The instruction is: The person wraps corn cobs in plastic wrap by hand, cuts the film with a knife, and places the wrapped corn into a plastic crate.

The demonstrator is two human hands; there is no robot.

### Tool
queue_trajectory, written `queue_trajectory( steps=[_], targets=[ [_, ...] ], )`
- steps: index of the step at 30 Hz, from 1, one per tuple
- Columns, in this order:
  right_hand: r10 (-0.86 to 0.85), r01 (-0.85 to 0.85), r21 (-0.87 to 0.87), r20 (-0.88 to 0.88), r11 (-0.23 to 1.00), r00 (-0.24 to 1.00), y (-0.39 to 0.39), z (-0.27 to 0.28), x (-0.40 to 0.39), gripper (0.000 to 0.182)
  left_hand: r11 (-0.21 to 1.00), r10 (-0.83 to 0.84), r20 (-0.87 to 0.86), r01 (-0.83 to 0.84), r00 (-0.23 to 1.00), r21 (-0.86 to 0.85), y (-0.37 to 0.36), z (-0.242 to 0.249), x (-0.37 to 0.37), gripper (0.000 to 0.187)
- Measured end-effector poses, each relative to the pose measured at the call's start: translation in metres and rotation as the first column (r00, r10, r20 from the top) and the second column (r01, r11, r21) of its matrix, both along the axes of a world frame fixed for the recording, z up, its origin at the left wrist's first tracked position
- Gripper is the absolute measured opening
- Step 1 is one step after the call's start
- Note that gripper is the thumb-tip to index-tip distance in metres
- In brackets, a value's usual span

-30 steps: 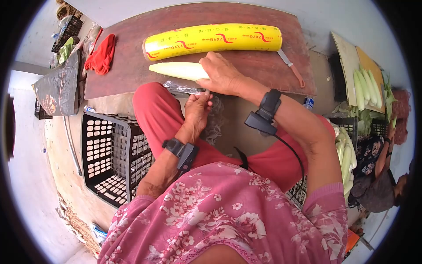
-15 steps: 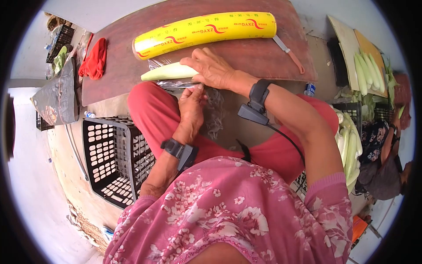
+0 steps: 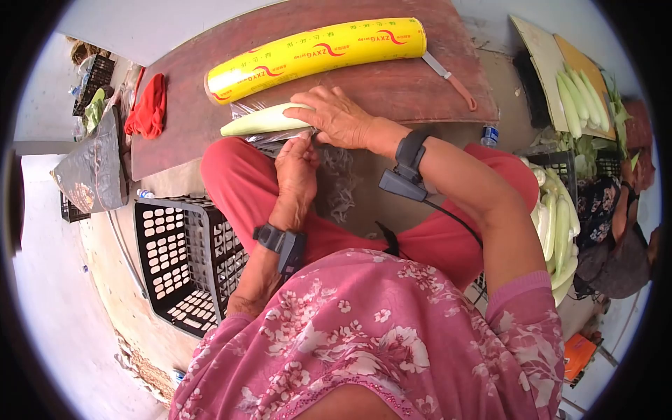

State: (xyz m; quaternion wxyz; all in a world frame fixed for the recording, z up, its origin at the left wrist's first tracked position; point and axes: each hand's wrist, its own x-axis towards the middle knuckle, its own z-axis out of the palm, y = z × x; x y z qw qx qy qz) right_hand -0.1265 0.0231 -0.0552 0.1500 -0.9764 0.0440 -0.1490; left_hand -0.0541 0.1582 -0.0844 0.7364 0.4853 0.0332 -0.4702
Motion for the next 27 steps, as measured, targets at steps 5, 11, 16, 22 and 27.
queue_trajectory(
  steps=[5, 11, 16, 22, 27],
  targets=[
    [-0.035, 0.032, 0.021, 0.160, 0.999, 0.987, 0.002, -0.006, 0.005, 0.050, 0.995, -0.093, 0.103, 0.088, 0.990, 0.050, -0.004, 0.010, 0.014, 0.004],
    [-0.110, 0.018, 0.321, 0.272, 0.947, 0.956, 0.004, -0.008, 0.011, 0.034, 0.975, -0.220, 0.183, 0.210, 0.958, 0.072, -0.012, 0.031, 0.033, 0.008],
    [-0.218, 0.067, 0.456, 0.287, 0.887, 0.933, 0.009, -0.016, 0.014, 0.033, 0.940, -0.343, 0.239, 0.330, 0.909, 0.090, -0.005, 0.048, 0.059, 0.011],
    [-0.242, 0.112, 0.500, 0.204, 0.859, 0.949, 0.006, -0.018, 0.014, 0.036, 0.947, -0.318, 0.668, 0.263, 0.672, 0.186, 0.007, 0.067, 0.086, 0.017],
    [-0.295, 0.098, 0.609, 0.232, 0.787, 0.927, 0.008, -0.024, 0.015, 0.032, 0.895, -0.446, 0.843, -0.171, -0.301, 0.412, 0.010, 0.063, 0.068, 0.023]
  ],
)
